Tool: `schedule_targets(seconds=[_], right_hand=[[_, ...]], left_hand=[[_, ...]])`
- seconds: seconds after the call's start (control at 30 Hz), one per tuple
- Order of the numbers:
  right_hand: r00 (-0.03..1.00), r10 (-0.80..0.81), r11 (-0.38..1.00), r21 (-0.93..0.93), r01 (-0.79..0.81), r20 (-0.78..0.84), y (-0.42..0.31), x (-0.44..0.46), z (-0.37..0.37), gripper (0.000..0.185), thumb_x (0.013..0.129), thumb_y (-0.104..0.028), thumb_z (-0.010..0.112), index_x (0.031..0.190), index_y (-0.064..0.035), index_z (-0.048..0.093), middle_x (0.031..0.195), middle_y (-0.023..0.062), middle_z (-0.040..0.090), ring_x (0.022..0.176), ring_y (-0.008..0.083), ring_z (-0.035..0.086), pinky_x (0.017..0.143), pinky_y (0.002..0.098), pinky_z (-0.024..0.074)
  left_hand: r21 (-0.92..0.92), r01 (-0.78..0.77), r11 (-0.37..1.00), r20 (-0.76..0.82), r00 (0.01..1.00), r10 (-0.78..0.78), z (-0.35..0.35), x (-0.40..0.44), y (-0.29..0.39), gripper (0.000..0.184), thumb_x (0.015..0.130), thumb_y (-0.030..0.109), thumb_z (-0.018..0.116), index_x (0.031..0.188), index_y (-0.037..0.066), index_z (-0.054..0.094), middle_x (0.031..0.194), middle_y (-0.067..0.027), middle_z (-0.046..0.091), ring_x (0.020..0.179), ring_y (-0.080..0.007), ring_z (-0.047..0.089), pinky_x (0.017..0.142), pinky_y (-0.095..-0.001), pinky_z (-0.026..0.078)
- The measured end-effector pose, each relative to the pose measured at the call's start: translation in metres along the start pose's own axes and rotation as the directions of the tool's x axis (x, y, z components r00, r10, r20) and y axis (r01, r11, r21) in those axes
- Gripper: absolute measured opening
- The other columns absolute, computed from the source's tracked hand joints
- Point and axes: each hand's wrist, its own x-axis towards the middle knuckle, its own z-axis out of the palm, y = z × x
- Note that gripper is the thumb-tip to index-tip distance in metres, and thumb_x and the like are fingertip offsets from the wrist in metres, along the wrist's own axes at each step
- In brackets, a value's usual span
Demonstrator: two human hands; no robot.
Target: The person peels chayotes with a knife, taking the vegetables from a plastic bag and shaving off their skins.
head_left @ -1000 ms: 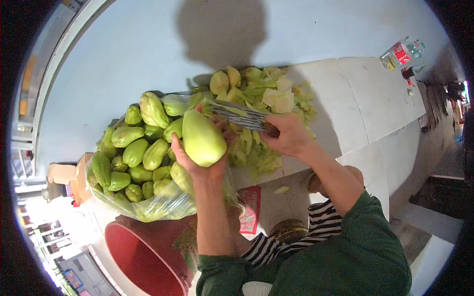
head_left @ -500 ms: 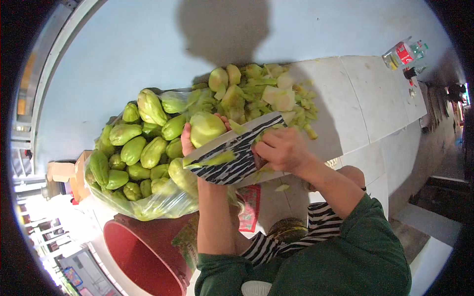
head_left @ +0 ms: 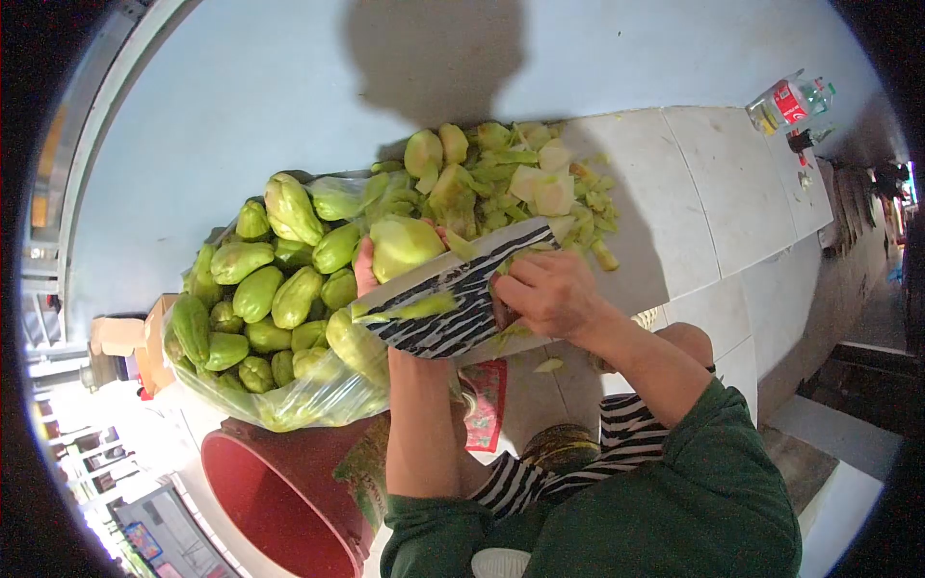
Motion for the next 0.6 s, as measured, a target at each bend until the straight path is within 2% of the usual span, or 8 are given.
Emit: schedule_targets(seconds=[0.1,0.17,0.27,0.37,0.4,0.47,0.5,0.6], right_hand=[[0.99,0.062,0.998,0.011,-0.063,0.129,0.005,-0.002,-0.002,0.019,0.067,-0.025,0.062,0.079,-0.0134,0.053,0.068,0.0021,0.054,0.064,0.0238,0.062,0.053,0.0384,0.0498],[0.991,0.086,0.991,0.093,-0.096,0.102,0.008,0.001,-0.005,0.023,0.064,-0.024,0.064,0.081,-0.0132,0.053,0.069,0.003,0.055,0.064,0.0257,0.062,0.052,0.0398,0.0495],[0.995,0.065,0.99,0.122,-0.074,0.075,0.003,0.001,-0.005,0.026,0.061,-0.022,0.067,0.081,-0.0134,0.053,0.069,0.0032,0.055,0.065,0.0259,0.062,0.051,0.0396,0.0497],[0.995,0.026,0.995,0.091,-0.035,0.095,-0.001,0.003,-0.013,0.029,0.059,-0.022,0.069,0.082,-0.0133,0.054,0.07,0.003,0.055,0.066,0.0262,0.062,0.052,0.0392,0.0504],[0.995,0.027,0.995,0.092,-0.036,0.096,0.001,0.001,-0.011,0.029,0.059,-0.022,0.069,0.082,-0.0133,0.054,0.07,0.003,0.055,0.066,0.0262,0.062,0.052,0.0392,0.0504],[0.984,0.107,0.988,0.092,-0.121,0.145,0.008,-0.002,-0.008,0.03,0.059,-0.024,0.07,0.082,-0.0127,0.054,0.07,0.0026,0.055,0.066,0.0263,0.063,0.053,0.039,0.051],[0.984,0.111,0.988,0.089,-0.124,0.143,0.009,-0.002,-0.008,0.03,0.059,-0.024,0.07,0.082,-0.0127,0.054,0.07,0.0026,0.055,0.066,0.0263,0.063,0.053,0.039,0.051],[0.989,0.096,0.987,0.12,-0.11,0.115,0.011,0.002,-0.012,0.031,0.059,-0.026,0.071,0.082,-0.0122,0.053,0.07,0.0033,0.056,0.067,0.0266,0.063,0.053,0.0408,0.0504]], left_hand=[[0.028,-0.039,0.999,0.049,0.998,0.038,-0.003,0.001,-0.001,0.062,0.088,0.053,0.041,0.107,-0.005,0.057,0.096,-0.0198,0.064,0.085,-0.0332,0.062,0.078,-0.0437,0.052],[0.228,-0.218,0.949,-0.041,0.972,0.233,0.004,-0.003,-0.002,0.06,0.088,0.05,0.043,0.11,-0.004,0.056,0.097,-0.019,0.064,0.085,-0.0337,0.062,0.077,-0.0441,0.052],[0.132,-0.15,0.98,0.06,0.988,0.143,0.004,-0.004,-0.001,0.056,0.089,0.047,0.043,0.111,-0.003,0.056,0.097,-0.018,0.064,0.085,-0.0338,0.062,0.077,-0.0449,0.052],[0.112,-0.086,0.99,-0.032,0.995,0.091,0.001,-0.004,0.005,0.054,0.089,0.046,0.042,0.11,-0.002,0.056,0.097,-0.0176,0.063,0.085,-0.0335,0.062,0.077,-0.0458,0.051],[0.112,-0.086,0.99,-0.034,0.995,0.09,0.002,-0.005,0.003,0.054,0.089,0.046,0.042,0.11,-0.002,0.056,0.097,-0.0176,0.063,0.085,-0.0335,0.062,0.077,-0.0458,0.051],[0.25,-0.225,0.942,-0.021,0.971,0.238,0.009,-0.008,-0.004,0.053,0.09,0.044,0.041,0.109,-0.002,0.056,0.097,-0.0183,0.063,0.085,-0.0332,0.062,0.077,-0.0464,0.051],[0.24,-0.265,0.934,-0.069,0.955,0.288,0.014,-0.007,-0.008,0.054,0.089,0.045,0.042,0.11,-0.002,0.056,0.098,-0.0181,0.063,0.085,-0.0326,0.062,0.077,-0.0458,0.051],[0.253,-0.222,0.942,0.016,0.974,0.225,0.013,-0.01,-0.002,0.054,0.088,0.046,0.043,0.112,-0.002,0.054,0.099,-0.0181,0.063,0.086,-0.0324,0.062,0.077,-0.0458,0.051]])
